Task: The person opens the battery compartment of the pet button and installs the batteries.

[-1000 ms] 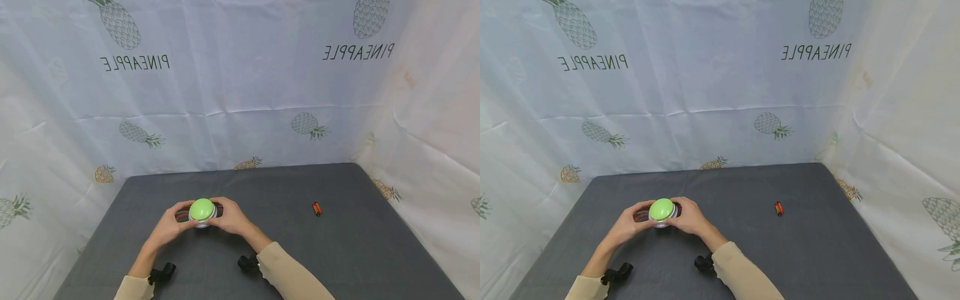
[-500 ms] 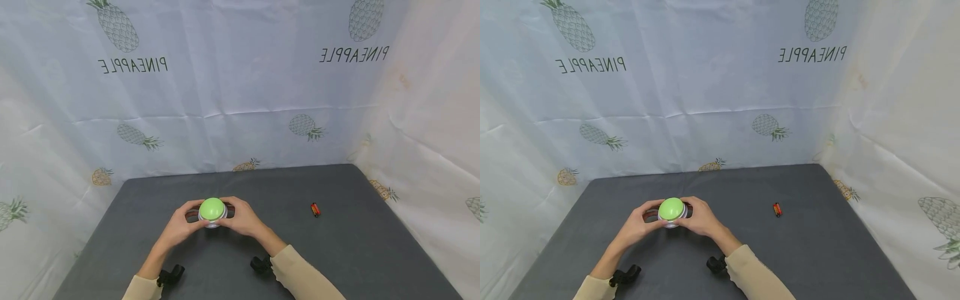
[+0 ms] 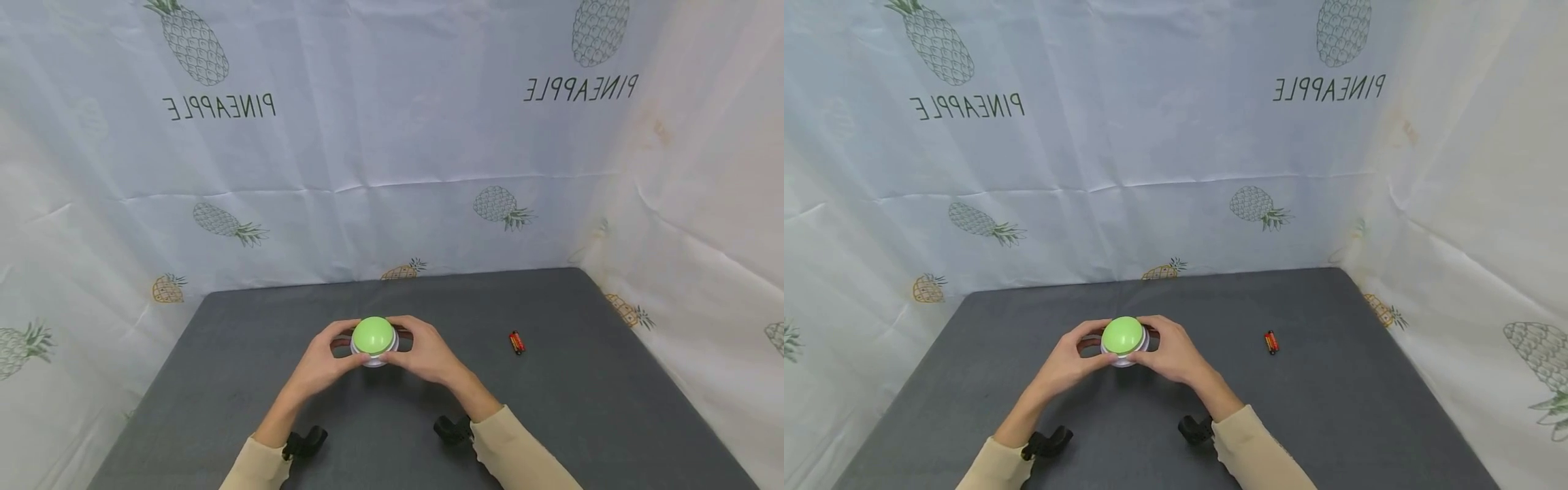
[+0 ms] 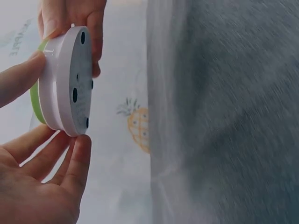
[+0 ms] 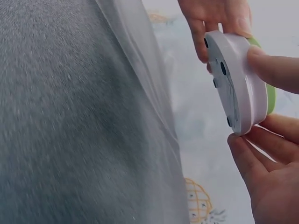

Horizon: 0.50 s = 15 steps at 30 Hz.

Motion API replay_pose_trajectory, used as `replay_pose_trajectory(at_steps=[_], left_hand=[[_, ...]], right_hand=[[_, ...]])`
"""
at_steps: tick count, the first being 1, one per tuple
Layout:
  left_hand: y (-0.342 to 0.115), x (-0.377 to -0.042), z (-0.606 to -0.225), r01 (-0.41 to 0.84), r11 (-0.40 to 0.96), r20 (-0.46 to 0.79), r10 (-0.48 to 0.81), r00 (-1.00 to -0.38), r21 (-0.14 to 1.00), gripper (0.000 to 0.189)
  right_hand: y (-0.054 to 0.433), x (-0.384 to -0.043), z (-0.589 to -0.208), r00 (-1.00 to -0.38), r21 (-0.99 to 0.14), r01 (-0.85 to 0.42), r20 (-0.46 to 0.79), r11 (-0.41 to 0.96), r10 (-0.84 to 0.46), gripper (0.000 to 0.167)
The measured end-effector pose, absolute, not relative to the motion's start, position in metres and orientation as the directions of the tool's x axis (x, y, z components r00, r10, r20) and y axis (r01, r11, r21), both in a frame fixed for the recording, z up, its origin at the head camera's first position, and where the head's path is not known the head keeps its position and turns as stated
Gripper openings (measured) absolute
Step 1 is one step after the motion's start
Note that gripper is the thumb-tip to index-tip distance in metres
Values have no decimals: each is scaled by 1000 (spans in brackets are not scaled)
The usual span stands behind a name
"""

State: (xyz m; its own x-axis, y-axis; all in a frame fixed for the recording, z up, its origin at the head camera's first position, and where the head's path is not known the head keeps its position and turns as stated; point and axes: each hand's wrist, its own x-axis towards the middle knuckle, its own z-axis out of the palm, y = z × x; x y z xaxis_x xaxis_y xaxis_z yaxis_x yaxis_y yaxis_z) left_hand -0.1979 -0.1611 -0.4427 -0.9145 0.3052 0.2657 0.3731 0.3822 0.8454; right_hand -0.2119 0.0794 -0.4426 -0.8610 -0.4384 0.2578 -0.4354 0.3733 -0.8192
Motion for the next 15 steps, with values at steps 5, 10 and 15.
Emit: replay_pose_trajectory(at_steps=[5,10,15], left_hand=[[-150,-199,-440,379,375,268,314,-911,846,64],[-138,-200,-439,397,360,282,332,-900,844,63],[-128,-201,-439,405,347,286,345,-894,846,63]], right_hand=[[92,-211,-440,-862,-814,-443,271,377,-428,62],[105,-210,-437,-863,-809,-446,276,383,-423,62],[116,-209,-435,-869,-804,-442,274,397,-412,63]])
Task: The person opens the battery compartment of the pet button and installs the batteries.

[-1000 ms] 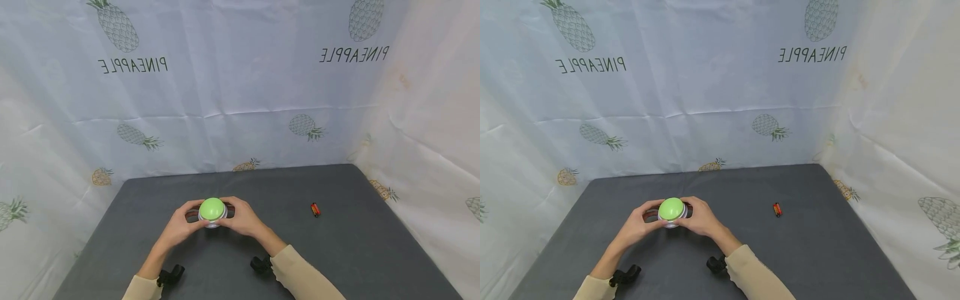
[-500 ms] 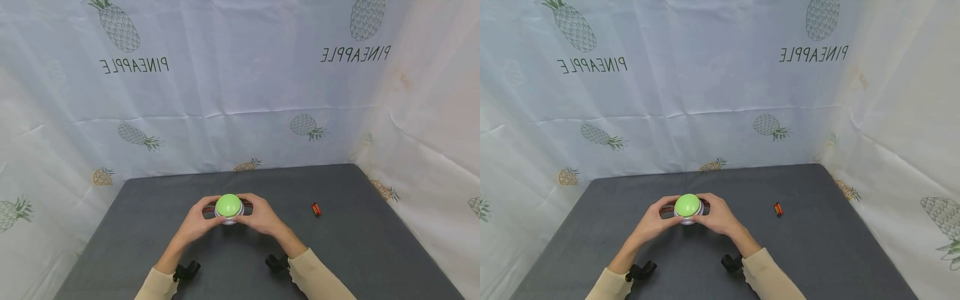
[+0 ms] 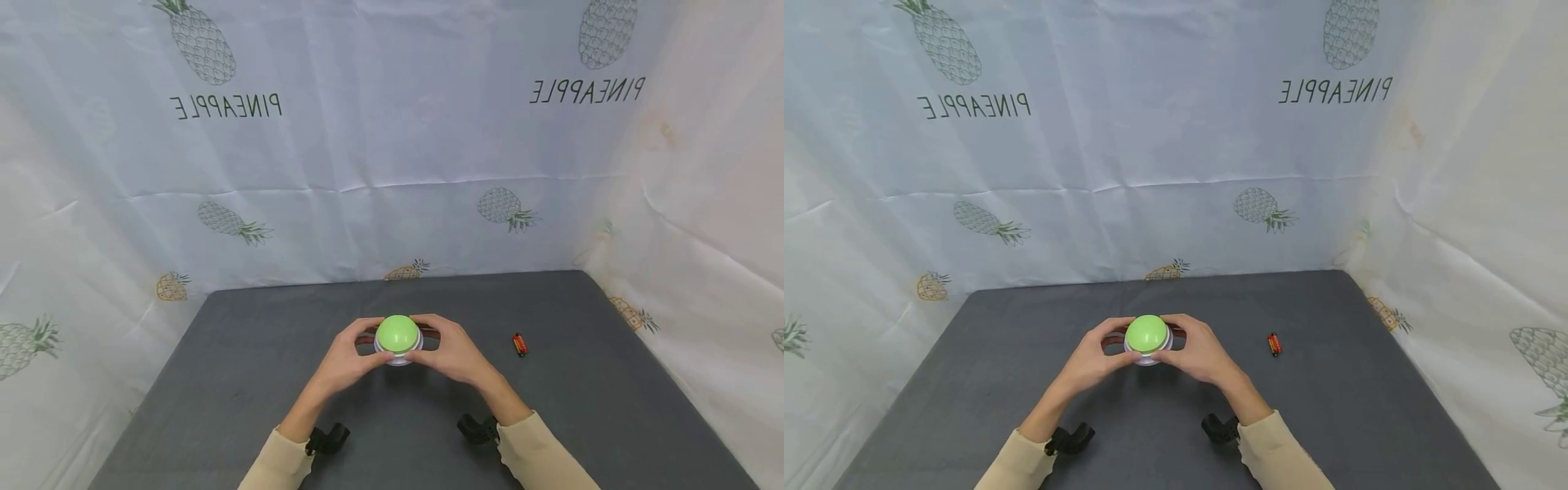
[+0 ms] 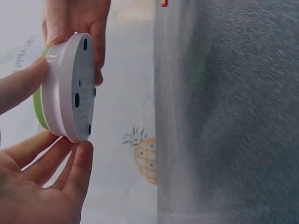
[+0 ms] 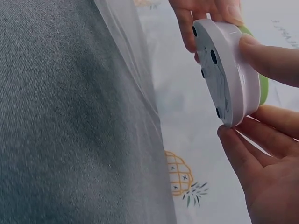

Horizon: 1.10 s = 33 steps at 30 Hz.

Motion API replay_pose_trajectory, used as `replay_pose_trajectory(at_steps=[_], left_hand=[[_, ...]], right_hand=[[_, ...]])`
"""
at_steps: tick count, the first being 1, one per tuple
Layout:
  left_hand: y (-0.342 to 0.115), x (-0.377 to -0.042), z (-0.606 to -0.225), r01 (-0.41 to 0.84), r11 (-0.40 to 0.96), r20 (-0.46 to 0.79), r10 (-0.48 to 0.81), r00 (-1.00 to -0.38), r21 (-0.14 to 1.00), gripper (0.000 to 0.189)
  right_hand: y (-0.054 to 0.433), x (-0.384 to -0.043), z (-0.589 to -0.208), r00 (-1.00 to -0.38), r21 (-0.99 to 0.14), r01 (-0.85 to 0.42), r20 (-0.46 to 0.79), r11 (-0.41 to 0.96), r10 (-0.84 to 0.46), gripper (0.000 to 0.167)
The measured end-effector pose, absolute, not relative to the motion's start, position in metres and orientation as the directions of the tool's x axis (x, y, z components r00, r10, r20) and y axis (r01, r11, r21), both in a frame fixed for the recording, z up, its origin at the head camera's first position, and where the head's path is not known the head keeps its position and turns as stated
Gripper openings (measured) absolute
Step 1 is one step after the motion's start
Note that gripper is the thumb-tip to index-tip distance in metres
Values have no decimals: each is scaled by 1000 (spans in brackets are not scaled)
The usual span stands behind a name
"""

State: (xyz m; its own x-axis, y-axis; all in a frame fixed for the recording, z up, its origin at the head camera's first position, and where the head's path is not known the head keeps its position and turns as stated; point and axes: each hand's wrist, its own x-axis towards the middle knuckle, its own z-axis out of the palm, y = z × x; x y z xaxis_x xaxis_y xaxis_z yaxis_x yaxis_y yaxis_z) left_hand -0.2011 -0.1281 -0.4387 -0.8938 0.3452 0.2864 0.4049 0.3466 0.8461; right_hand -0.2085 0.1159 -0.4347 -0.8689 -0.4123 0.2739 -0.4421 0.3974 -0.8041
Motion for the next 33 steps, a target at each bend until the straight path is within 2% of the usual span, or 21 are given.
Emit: replay_pose_trajectory(at_steps=[14,33], left_hand=[[-108,-207,-436,410,342,275,381,-883,845,62],[-99,-214,-435,394,341,247,401,-882,854,64]], right_hand=[[135,-207,-432,-887,-801,-417,256,430,-384,63],[148,-210,-434,-896,-830,-400,266,389,-355,62]])
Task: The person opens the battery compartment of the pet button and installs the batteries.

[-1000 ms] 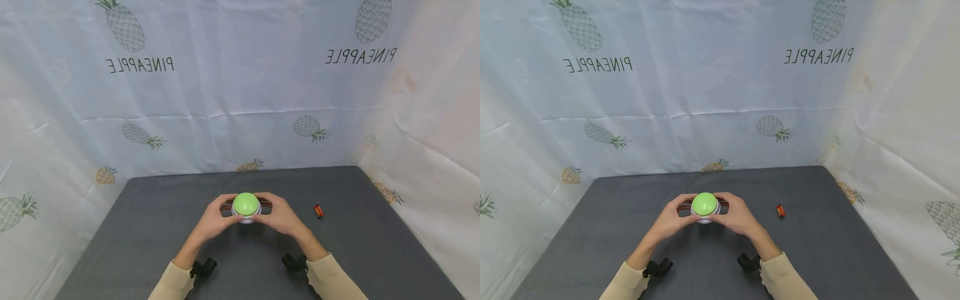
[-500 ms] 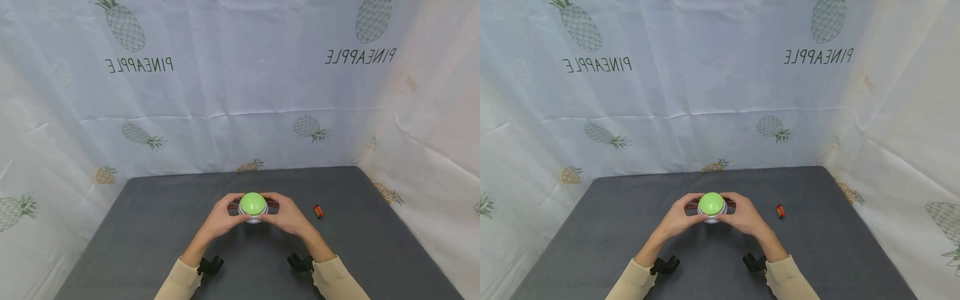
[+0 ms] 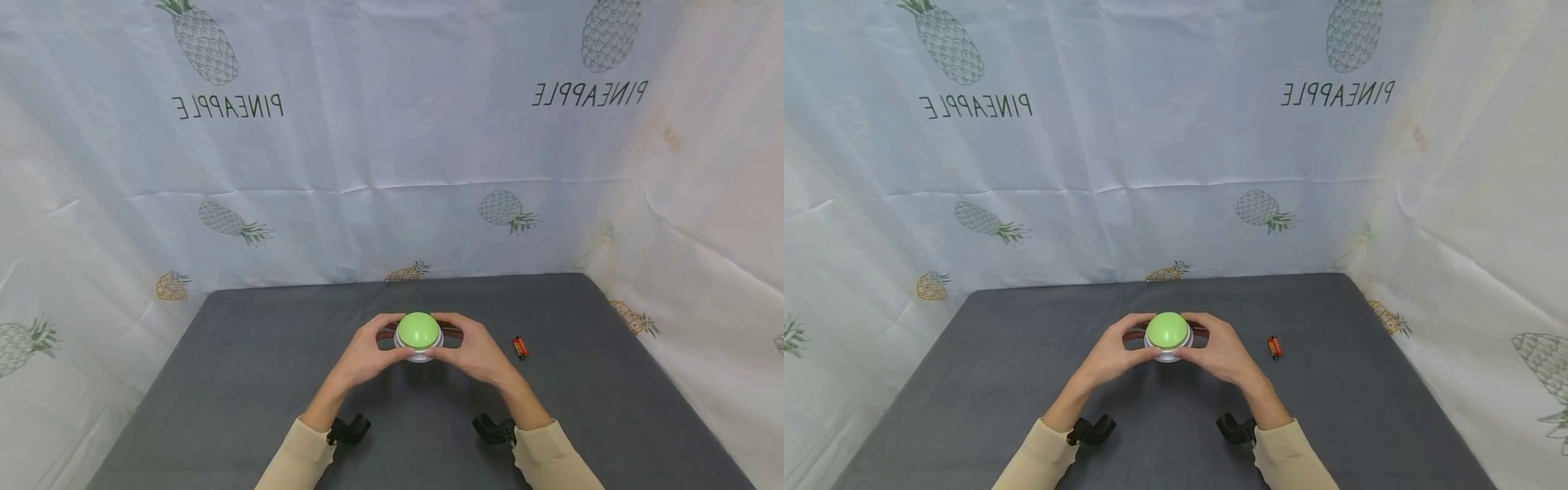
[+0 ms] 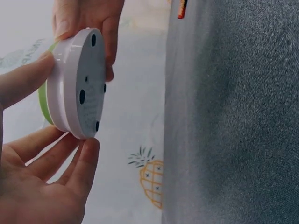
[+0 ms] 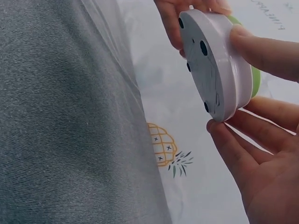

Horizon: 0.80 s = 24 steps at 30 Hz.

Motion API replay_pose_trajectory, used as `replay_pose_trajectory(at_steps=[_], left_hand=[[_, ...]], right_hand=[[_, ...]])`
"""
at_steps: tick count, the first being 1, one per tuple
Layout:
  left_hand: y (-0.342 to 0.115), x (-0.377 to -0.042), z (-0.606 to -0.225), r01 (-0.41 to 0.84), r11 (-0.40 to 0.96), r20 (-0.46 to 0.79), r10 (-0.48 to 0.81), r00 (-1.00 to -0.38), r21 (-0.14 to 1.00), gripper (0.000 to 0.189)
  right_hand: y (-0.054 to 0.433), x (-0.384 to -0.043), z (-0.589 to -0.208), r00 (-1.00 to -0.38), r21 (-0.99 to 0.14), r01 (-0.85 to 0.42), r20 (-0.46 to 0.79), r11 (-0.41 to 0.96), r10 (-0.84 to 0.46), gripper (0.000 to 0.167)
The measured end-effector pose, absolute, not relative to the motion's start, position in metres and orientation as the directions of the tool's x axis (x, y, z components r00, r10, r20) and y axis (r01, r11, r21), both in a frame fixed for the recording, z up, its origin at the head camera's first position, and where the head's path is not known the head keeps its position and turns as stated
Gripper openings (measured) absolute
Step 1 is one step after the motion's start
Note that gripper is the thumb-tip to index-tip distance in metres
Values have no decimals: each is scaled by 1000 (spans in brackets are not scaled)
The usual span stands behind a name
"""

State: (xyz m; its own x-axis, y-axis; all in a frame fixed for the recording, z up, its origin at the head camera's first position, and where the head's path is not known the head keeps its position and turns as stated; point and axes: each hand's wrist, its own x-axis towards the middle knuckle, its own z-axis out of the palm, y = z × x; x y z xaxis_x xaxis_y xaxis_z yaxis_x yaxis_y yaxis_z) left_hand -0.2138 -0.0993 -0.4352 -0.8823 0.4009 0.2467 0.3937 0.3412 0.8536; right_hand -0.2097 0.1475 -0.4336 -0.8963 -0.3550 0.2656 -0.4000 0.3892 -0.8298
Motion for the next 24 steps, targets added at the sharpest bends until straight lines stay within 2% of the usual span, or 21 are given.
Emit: replay_pose_trajectory(at_steps=[9,17,24], left_hand=[[-104,-214,-434,434,267,270,485,-832,860,77],[-103,-217,-437,488,247,337,470,-816,837,69],[-98,-216,-443,457,209,327,457,-827,865,64]], right_hand=[[154,-211,-428,-908,-876,-347,224,335,-353,62],[157,-213,-424,-903,-902,-328,212,281,-373,51],[160,-210,-424,-902,-888,-332,200,317,-384,51]])
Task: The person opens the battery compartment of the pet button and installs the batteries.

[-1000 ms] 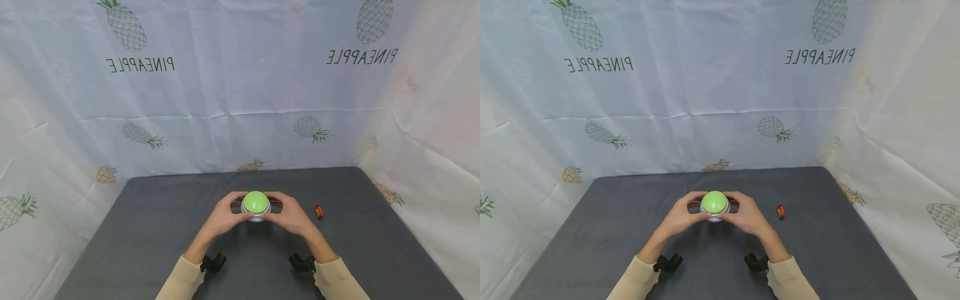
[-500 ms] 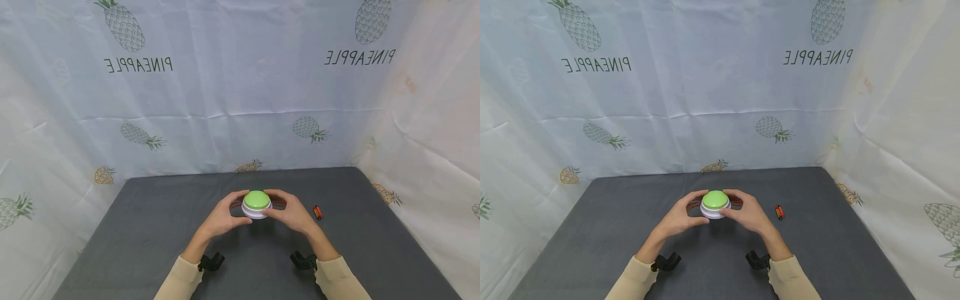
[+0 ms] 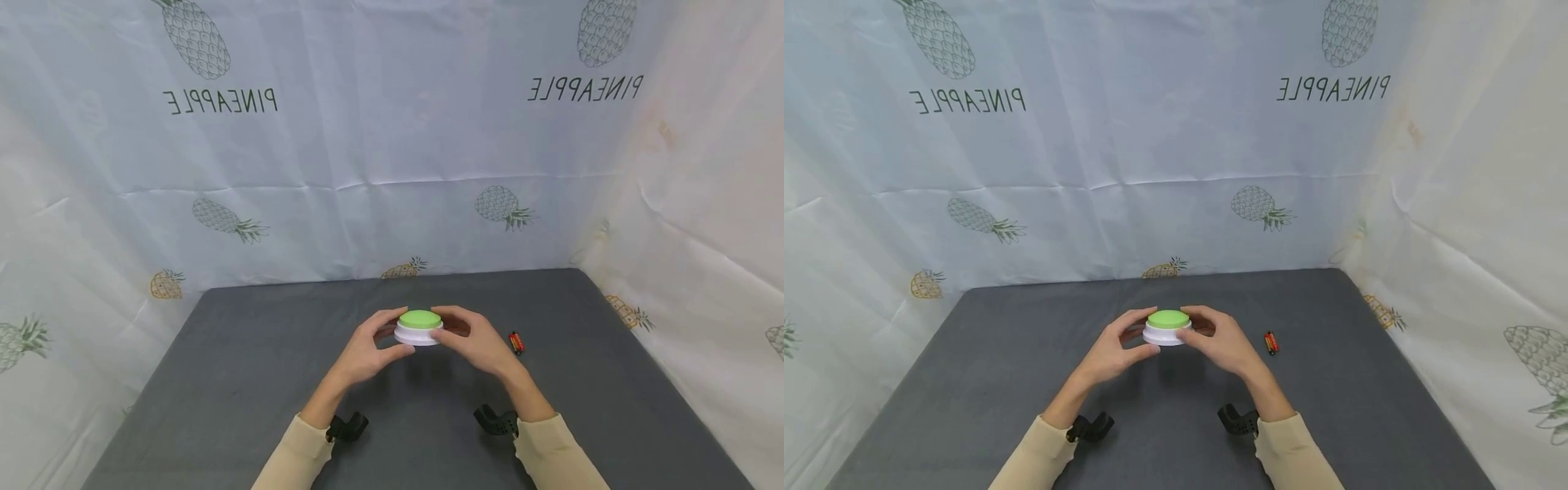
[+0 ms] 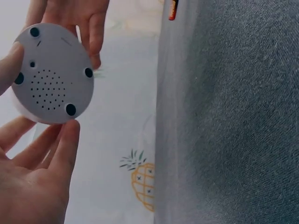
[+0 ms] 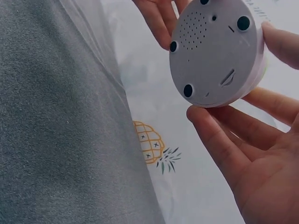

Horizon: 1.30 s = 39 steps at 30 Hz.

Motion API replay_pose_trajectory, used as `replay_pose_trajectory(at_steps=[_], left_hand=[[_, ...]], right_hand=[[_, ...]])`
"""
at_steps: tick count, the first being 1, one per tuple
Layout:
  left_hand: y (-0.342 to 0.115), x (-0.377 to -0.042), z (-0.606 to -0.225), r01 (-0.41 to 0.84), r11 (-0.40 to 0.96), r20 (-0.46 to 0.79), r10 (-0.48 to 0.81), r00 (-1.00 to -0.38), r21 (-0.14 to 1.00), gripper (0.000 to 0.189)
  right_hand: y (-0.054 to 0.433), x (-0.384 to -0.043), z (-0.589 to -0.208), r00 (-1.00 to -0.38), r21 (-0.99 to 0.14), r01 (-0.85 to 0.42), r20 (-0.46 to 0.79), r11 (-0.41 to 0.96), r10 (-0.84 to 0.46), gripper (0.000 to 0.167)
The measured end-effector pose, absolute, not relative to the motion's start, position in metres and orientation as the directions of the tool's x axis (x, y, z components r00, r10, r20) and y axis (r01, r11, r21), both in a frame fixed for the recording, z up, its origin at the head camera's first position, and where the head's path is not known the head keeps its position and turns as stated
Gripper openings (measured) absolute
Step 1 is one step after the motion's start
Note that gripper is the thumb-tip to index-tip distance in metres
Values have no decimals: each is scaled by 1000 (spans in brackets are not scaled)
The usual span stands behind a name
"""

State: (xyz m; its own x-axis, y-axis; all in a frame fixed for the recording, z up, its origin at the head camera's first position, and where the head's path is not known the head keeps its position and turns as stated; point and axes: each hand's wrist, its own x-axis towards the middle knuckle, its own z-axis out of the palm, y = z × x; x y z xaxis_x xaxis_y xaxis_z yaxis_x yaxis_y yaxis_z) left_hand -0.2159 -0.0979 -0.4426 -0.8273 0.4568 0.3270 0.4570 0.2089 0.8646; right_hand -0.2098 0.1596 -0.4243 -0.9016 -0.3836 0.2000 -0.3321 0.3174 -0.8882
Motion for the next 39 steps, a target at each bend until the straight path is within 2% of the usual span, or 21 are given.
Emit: replay_pose_trajectory(at_steps=[10,26,33,39], left_hand=[[-97,-214,-440,390,185,292,406,-866,902,57],[-97,-214,-440,347,235,245,376,-894,908,39],[-96,-213,-439,356,246,255,363,-896,901,37],[-95,-211,-437,323,196,240,355,-904,926,39]], right_hand=[[161,-208,-423,-877,-892,-348,200,290,-437,60],[152,-204,-422,-880,-864,-398,266,308,-393,53],[151,-204,-423,-882,-877,-389,266,283,-389,50],[150,-205,-426,-890,-880,-395,296,264,-345,47]])
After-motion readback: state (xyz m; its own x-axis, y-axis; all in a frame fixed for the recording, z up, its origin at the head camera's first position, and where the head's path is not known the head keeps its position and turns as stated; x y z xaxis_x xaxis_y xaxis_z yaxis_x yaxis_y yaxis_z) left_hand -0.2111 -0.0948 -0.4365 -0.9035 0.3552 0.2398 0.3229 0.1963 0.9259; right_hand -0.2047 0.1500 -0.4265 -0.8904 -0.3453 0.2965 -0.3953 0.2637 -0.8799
